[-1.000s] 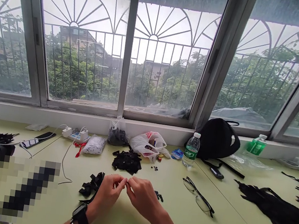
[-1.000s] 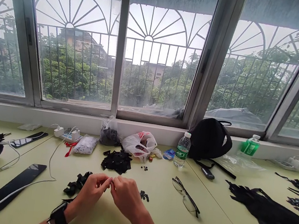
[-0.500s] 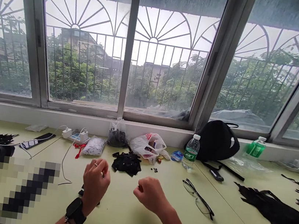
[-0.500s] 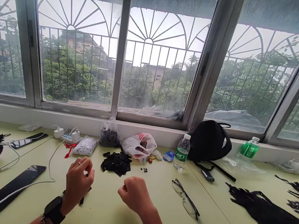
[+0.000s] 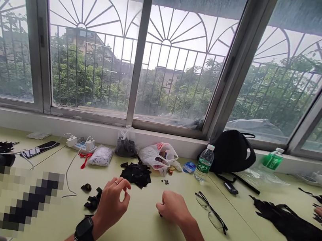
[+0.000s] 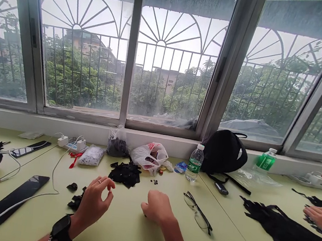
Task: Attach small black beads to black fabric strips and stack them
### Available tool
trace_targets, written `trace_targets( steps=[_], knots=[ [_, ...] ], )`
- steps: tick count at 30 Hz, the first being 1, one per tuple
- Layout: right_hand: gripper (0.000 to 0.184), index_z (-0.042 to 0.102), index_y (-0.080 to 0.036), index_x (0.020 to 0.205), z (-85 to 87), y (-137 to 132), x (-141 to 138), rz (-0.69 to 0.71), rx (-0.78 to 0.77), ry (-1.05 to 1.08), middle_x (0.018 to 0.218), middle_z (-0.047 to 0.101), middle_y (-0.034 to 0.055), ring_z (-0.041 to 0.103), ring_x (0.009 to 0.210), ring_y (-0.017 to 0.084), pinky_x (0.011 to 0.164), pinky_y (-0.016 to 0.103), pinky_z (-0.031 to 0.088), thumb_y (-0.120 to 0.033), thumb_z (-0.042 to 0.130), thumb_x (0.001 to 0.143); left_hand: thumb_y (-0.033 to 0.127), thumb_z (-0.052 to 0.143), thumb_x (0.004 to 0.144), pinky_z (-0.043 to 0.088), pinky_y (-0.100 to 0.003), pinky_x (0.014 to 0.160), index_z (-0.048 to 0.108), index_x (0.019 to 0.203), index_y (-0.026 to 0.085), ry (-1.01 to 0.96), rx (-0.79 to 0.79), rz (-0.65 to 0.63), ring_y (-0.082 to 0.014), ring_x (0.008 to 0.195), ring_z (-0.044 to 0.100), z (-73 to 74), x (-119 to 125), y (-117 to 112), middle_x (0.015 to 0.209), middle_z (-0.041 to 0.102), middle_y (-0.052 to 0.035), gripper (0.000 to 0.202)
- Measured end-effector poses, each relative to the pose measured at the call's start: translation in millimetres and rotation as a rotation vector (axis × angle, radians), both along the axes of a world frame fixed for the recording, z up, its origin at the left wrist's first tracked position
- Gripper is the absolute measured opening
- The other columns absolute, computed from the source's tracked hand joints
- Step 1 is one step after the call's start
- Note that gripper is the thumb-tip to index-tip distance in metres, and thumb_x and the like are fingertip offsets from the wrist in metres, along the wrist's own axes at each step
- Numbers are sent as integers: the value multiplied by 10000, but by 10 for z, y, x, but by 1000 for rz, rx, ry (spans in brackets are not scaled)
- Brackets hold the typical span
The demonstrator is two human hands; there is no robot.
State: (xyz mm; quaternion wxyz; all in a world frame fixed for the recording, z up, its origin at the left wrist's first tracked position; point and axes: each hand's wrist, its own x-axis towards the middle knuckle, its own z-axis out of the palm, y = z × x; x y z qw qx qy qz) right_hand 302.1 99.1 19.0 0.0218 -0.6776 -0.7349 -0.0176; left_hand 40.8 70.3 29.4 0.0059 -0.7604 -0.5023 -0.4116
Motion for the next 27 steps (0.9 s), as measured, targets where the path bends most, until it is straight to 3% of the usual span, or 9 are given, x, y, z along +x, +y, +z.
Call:
trace_targets(
  steps=[5, 8, 11, 14, 16, 22, 27],
  knots=[
    [163, 589, -189, 651, 27, -20, -9, -4, -23, -1, 653, 608, 61, 549, 611, 187, 568, 311, 183, -300, 590, 770, 255, 549, 915, 408, -438, 935, 678, 1063, 245, 165, -54, 139, -276, 1071, 585, -17, -87, 58, 1107, 689, -59, 197],
    [145, 598, -191, 661, 54, -36, -11, -8, -37, 15, 646, 593, 50, 540, 605, 184, 570, 303, 197, -293, 595, 764, 387, 499, 966, 327, -610, 1052, 656, 1275, 233, 313, -138, 316, -377, 1266, 487, -87, -234, 165, 1381, 603, -136, 379],
    [169, 556, -195, 617, 78, -48, -16, -7, -48, 33, 603, 546, 29, 525, 589, 176, 570, 297, 204, -284, 605, 752, 474, 412, 999, 265, -763, 1034, 598, 1397, 253, 393, -364, 429, -445, 1372, 383, -152, -395, 281, 1522, 495, -167, 492],
    [219, 491, -200, 561, 94, -55, -22, 6, -52, 44, 557, 484, 10, 506, 568, 170, 568, 299, 203, -266, 609, 733, 525, 330, 1014, 409, -701, 953, 539, 1459, 274, 388, -547, 429, -429, 1345, 432, -159, -491, 339, 1541, 468, -182, 551],
    [226, 461, -206, 544, 96, -56, -24, 24, -41, 50, 539, 448, 0, 488, 559, 168, 564, 304, 198, -250, 605, 712, 533, 303, 1018, 474, -623, 901, 518, 1475, 266, 393, -578, 417, -412, 1312, 472, -138, -506, 337, 1513, 488, -193, 571],
    [200, 459, -214, 533, 97, -56, 2, 43, -43, 70, 530, 413, -13, 426, 540, 158, 565, 312, 186, -244, 599, 672, 520, 319, 1021, 456, -566, 902, 571, 1422, 210, 454, -488, 440, -381, 1133, 602, -77, -464, 269, 1378, 586, -210, 566],
    [214, 463, -209, 542, 152, -69, 20, 34, -46, 100, 547, 425, -16, 396, 549, 148, 566, 310, 177, -272, 617, 675, 490, 363, 1024, 434, -491, 894, 702, 1209, 167, 463, -333, 414, -364, 1069, 611, -65, -449, 244, 1183, 673, -183, 504]
  ],
)
